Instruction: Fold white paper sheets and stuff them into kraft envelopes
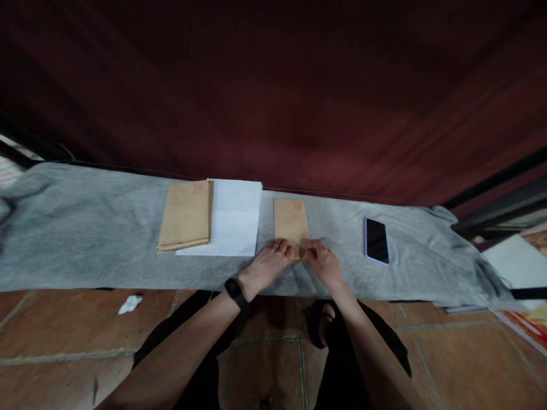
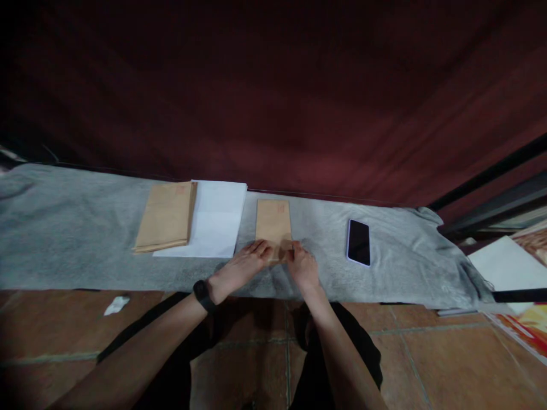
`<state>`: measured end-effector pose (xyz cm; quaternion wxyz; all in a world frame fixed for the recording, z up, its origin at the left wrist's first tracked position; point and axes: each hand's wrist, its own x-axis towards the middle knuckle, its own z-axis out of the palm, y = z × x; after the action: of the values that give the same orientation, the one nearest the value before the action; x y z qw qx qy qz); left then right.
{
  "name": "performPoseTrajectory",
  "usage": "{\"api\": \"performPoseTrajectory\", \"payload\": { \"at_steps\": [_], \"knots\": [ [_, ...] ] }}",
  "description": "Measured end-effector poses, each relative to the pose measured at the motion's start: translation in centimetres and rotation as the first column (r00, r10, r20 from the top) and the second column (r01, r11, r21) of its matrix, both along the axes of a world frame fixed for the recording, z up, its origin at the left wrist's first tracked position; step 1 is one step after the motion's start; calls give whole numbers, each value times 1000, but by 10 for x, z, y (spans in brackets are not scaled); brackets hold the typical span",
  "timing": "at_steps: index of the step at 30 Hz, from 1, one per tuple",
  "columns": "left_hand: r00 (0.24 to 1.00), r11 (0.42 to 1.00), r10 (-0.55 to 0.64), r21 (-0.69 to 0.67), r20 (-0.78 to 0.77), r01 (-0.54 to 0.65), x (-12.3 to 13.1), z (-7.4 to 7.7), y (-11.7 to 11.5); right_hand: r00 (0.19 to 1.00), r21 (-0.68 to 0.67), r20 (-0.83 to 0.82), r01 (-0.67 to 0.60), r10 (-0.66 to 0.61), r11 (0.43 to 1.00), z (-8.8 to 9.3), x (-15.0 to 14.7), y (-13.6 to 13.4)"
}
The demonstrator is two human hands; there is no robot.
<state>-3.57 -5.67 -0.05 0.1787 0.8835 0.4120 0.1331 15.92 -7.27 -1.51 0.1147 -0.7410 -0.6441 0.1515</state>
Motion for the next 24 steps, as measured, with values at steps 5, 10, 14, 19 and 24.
{"api": "performPoseTrajectory", "payload": {
  "at_steps": [5, 10, 14, 19, 24],
  "knots": [
    [963, 989, -39, 130, -266, 76, 1, 10, -2, 997, -68, 72, -12, 17, 998, 4, -2, 0],
    [969, 987, -46, 136, -242, 81, 0, 8, 1, 992, 37, 125, -22, 17, 999, 1, -4, -4],
    [978, 987, -80, 124, -194, 105, -3, 6, 7, 988, 193, 115, -125, 104, 973, -7, -5, -4],
    [984, 984, -55, 156, -171, 82, -1, -1, 16, 946, 251, 79, -325, 315, 912, -23, -11, -4],
    [985, 982, 10, 185, -174, 23, 4, -12, 26, 934, 199, 142, -352, 328, 915, -29, -16, -5]
  ]
}}
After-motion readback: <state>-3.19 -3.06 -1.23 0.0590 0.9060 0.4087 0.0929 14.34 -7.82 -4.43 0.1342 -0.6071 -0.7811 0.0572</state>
